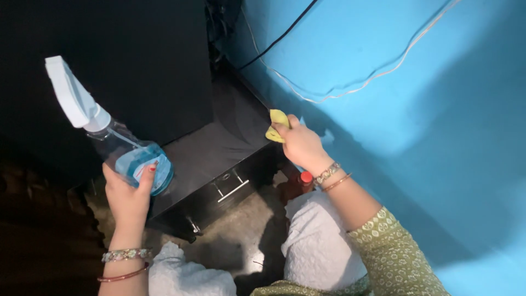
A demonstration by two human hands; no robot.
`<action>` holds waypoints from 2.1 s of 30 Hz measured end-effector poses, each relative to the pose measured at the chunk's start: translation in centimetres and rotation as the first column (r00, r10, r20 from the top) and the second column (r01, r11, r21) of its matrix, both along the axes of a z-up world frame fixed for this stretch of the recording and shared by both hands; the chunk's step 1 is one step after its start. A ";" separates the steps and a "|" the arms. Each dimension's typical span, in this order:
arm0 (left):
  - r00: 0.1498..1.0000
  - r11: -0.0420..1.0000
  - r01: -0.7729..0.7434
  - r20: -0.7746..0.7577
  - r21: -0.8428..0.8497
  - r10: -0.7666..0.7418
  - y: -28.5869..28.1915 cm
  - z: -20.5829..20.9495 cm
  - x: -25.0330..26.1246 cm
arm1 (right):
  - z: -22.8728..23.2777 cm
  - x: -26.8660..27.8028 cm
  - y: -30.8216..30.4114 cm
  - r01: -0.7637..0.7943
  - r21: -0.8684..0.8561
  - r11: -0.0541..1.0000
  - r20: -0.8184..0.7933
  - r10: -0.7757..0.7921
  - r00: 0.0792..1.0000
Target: Cleaning a small drawer unit using a spray bottle and a cloth, then organizing the contents of the drawer.
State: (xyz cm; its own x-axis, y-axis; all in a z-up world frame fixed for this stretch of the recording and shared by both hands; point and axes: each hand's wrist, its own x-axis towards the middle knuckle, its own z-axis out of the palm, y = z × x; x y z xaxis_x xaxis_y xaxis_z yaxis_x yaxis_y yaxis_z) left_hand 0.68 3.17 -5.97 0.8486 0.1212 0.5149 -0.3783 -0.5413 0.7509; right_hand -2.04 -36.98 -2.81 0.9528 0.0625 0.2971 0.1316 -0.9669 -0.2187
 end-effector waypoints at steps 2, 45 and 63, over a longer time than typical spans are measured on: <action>1.000 1.000 0.003 -0.006 -0.012 -0.003 -0.2 0.2 -0.2 | -0.1 -0.1 0.3 0.034 -0.051 0.998 -0.015 -0.034 0.999; 0.995 0.995 0.084 -0.051 -0.058 -0.087 -0.3 0.7 -0.4 | -3.2 18.2 2.1 -0.046 -0.021 0.999 0.193 0.049 0.980; 0.990 0.987 0.142 0.001 -0.074 -0.142 -0.5 1.3 -0.9 | -1.6 1.7 -1.2 -0.067 0.105 0.992 0.130 0.053 0.990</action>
